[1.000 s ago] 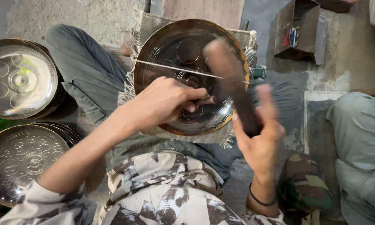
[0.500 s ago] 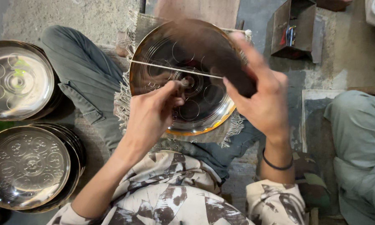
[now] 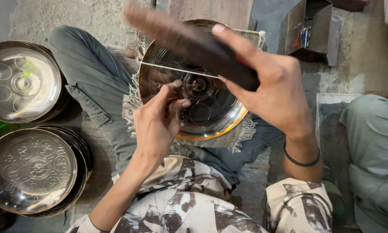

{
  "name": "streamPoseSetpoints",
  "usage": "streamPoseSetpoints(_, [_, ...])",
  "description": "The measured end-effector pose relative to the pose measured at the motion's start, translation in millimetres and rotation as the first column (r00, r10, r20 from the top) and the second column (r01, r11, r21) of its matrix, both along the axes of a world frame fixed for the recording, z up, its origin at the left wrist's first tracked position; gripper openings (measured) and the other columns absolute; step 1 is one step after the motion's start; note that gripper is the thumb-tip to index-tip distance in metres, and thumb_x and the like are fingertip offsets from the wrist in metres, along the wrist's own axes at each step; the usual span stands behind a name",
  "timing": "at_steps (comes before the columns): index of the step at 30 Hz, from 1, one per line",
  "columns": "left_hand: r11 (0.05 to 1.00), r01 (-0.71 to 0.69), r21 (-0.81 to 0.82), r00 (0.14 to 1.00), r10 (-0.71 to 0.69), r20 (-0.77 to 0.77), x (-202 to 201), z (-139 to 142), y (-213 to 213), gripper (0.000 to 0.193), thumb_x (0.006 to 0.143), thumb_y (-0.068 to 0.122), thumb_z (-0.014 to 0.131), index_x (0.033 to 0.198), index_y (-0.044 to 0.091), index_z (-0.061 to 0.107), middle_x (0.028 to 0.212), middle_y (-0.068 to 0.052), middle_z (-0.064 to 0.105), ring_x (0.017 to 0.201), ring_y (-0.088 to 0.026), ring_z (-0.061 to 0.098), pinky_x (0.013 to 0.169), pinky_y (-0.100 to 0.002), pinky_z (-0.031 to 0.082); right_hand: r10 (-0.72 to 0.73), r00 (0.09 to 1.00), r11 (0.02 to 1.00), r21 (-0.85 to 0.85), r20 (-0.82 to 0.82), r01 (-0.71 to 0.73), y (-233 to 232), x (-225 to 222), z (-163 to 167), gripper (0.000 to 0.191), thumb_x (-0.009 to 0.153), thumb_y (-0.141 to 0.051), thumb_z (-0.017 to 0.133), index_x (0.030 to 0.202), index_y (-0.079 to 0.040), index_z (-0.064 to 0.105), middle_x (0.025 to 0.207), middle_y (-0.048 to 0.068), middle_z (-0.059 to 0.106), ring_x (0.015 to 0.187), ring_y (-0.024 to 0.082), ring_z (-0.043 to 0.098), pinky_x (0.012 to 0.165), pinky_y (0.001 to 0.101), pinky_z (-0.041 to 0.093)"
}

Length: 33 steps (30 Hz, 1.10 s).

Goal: The person sits cross-legged on the floor and uses a hammer and a metal punch to engrave circular patterns into a brass plate. They repeatedly strike the punch to create indentations, occasionally adjusting the plate's position.

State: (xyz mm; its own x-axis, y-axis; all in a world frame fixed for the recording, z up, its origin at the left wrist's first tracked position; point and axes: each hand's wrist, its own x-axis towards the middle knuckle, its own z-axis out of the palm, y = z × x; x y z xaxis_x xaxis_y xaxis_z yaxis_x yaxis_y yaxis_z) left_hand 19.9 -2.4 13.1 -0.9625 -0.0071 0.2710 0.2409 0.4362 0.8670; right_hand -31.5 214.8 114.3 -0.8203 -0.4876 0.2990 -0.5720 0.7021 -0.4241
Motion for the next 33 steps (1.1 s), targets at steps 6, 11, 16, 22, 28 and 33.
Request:
streamPoseSetpoints(6, [1.000, -0.019, -0.001, 1.000, 0.019, -0.004, 1, 1, 2, 0.023, 0.097, 0.000, 0.069, 0.118, 0.003, 0.061, 0.094, -0.010, 0.078, 0.085, -0.025, 0.079, 0.064, -0.033, 0.058, -0.001, 0.985, 0.998, 0.062, -0.172, 0.012, -1, -2, 4, 0.077, 0.090, -0.021, 0.096, 0.153, -0.021, 0.051, 0.100, 0.012, 0.074, 0.084, 0.030, 0.073, 0.075, 0.0376, 0.056])
streamPoseSetpoints(11, [0.997, -0.041, -0.062, 0.999, 0.042, 0.020, 0, -2, 2, 0.021, 0.095, 0.003, 0.072, 0.111, 0.001, 0.059, 0.092, -0.010, 0.078, 0.078, -0.029, 0.076, 0.057, -0.036, 0.054, -0.011, 0.987, 0.998, 0.066, -0.163, 0.022, -2, -1, 7, 0.070, 0.097, -0.019, 0.093, 0.152, -0.025, 0.051, 0.097, 0.006, 0.073, 0.084, 0.021, 0.075, 0.076, 0.0318, 0.057])
streamPoseSetpoints(16, [0.993, -0.040, -0.113, 0.998, 0.034, -0.056, 2, -3, 2, 0.018, 0.095, 0.003, 0.074, 0.104, 0.005, 0.059, 0.094, -0.011, 0.077, 0.081, -0.030, 0.076, 0.060, -0.037, 0.054, 0.131, 0.985, 0.874, 0.482, -0.114, -0.060, 0, 0, 11, 0.086, 0.073, -0.022, 0.087, 0.153, -0.034, 0.057, 0.077, 0.005, 0.067, 0.064, 0.025, 0.068, 0.058, 0.0371, 0.050])
streamPoseSetpoints(22, [0.996, 0.023, -0.082, 0.999, -0.025, -0.025, -2, -4, -1, 0.016, 0.093, 0.004, 0.074, 0.104, 0.006, 0.062, 0.091, -0.011, 0.076, 0.076, -0.029, 0.076, 0.059, -0.038, 0.054, 0.111, 0.991, 0.860, 0.507, -0.080, -0.055, -2, 5, 20, 0.083, 0.081, -0.021, 0.082, 0.156, -0.037, 0.049, 0.070, 0.003, 0.055, 0.055, 0.022, 0.059, 0.052, 0.0391, 0.045])
streamPoseSetpoints(28, [0.991, 0.087, -0.106, 0.996, -0.090, -0.026, -9, -5, -3, 0.019, 0.095, 0.009, 0.076, 0.106, 0.005, 0.062, 0.086, -0.012, 0.074, 0.073, -0.032, 0.073, 0.059, -0.040, 0.052, 0.075, 0.993, 0.907, 0.419, -0.087, -0.032, -6, 7, 25, 0.082, 0.088, -0.017, 0.078, 0.160, -0.037, 0.044, 0.078, 0.004, 0.055, 0.061, 0.024, 0.058, 0.058, 0.0395, 0.046])
streamPoseSetpoints(33, [0.974, 0.218, -0.069, 0.976, -0.219, -0.010, -15, -4, -9, 0.030, 0.087, -0.005, 0.068, 0.115, 0.006, 0.065, 0.088, -0.014, 0.074, 0.076, -0.030, 0.076, 0.063, -0.038, 0.056, 0.036, 0.996, 0.958, 0.288, -0.078, -0.012, -5, 13, 15, 0.082, 0.084, -0.014, 0.078, 0.155, -0.034, 0.041, 0.076, 0.007, 0.055, 0.061, 0.027, 0.060, 0.057, 0.0424, 0.046])
